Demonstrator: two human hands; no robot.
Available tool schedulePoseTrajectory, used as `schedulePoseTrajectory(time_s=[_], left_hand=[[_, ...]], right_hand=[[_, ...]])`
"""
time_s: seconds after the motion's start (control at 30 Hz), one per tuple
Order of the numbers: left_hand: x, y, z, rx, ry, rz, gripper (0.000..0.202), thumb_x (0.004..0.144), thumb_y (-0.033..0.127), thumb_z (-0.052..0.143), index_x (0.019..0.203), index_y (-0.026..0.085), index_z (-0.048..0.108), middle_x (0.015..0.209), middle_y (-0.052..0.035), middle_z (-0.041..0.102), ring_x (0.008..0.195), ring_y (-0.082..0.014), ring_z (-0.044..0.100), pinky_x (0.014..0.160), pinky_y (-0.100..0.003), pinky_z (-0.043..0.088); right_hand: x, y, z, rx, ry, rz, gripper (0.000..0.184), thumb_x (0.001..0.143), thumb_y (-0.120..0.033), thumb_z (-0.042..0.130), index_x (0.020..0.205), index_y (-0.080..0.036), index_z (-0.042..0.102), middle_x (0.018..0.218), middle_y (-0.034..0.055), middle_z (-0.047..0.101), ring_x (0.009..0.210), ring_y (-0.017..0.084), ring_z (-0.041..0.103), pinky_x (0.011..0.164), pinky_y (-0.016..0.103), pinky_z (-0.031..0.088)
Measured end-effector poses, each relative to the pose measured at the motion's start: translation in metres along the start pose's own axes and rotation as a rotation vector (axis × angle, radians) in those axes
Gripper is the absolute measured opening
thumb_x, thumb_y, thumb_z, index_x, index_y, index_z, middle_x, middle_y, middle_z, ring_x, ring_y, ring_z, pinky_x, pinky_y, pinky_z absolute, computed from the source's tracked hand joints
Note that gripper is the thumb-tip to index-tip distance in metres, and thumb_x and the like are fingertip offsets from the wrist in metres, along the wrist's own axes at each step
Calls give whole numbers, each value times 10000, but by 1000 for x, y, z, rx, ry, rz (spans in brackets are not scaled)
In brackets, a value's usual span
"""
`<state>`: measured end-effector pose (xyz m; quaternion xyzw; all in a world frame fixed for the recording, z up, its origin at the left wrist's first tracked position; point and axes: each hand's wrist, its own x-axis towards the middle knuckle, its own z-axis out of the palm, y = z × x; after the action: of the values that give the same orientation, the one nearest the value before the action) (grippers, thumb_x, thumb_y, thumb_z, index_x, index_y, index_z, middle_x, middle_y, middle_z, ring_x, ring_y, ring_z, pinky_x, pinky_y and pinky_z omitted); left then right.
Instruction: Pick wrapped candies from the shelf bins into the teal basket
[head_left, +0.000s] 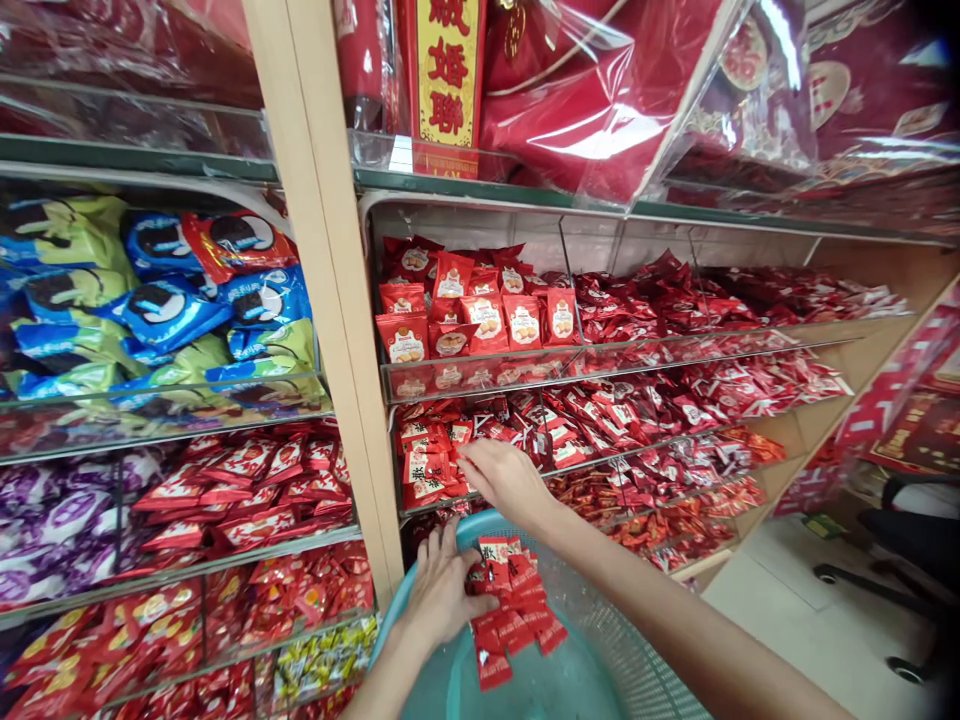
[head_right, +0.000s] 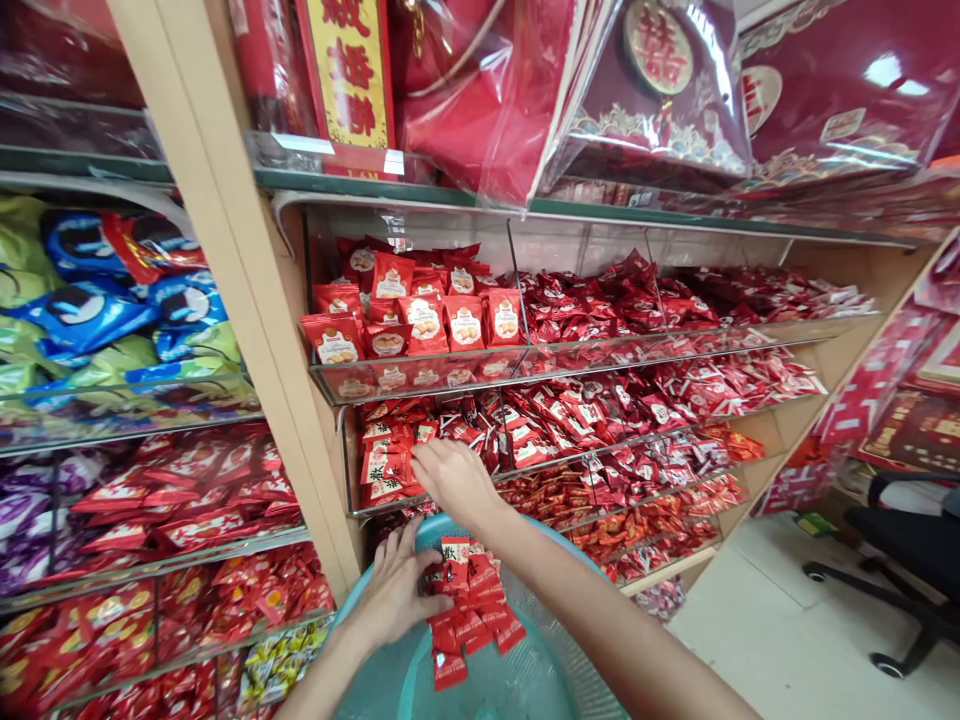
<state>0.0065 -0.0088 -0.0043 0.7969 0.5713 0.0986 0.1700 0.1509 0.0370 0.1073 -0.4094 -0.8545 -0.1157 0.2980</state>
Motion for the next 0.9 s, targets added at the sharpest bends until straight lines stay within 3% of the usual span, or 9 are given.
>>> schedulePoseTrajectory(time_s=[0.17,0.27,0.37,0.47,0.7,0.8,0.9], left_hand=[[0,-3,1,-29,-18,-15,558,595,570,612,1072,283,591,1470,-20,118,1313,-366,133,1053,-477,126],[-1,-4,1,-34,-28,-14,544,611,556,608,1081,282,582,1474,-22,103,1318,-368,119,1056,-484,119],[0,-4,1,-40,-40,-15,539,618,551,607,1083,280,580,1477,-22,89,1320,-383,95,1057,-491,114],[0,-5,2,-41,-31,-12,553,615,550,609,1101,289,575,1475,-19,99,1320,-380,102,1058,-491,114],[2,-6,3,-28,3,9,549,620,581,586,1085,289,588,1465,-20,139,1305,-355,169,1049,-469,156],[2,-5,2,-26,-1,10,543,649,582,558,1095,272,578,1463,-33,142,1305,-361,163,1047,-479,149],[1,-5,0,-8,3,19,482,691,554,529,1070,263,583,1453,-39,172,1291,-360,203,1038,-487,167]], right_hand=[[68,-2,18,-141,-110,9,297,904,-209,320,1137,-201,504,988,82,605,900,184,570,776,285,421],[86,-5,29,-159,-203,10,350,906,-184,280,1211,-232,445,1023,91,600,878,197,584,739,297,434],[92,-4,38,-126,-213,34,343,902,-182,288,1188,-234,468,1031,90,605,895,208,583,733,301,440],[87,2,41,-17,-122,76,317,911,-209,287,1129,-208,518,1018,88,612,931,203,572,781,308,437],[47,6,30,496,346,39,262,906,-283,353,980,-179,582,995,65,593,955,136,547,880,264,415],[29,-2,17,706,414,157,224,883,-311,410,948,-187,584,957,53,606,871,132,580,814,271,459],[10,-10,3,916,401,340,220,855,-348,457,937,-178,571,772,23,620,705,124,603,672,259,493]])
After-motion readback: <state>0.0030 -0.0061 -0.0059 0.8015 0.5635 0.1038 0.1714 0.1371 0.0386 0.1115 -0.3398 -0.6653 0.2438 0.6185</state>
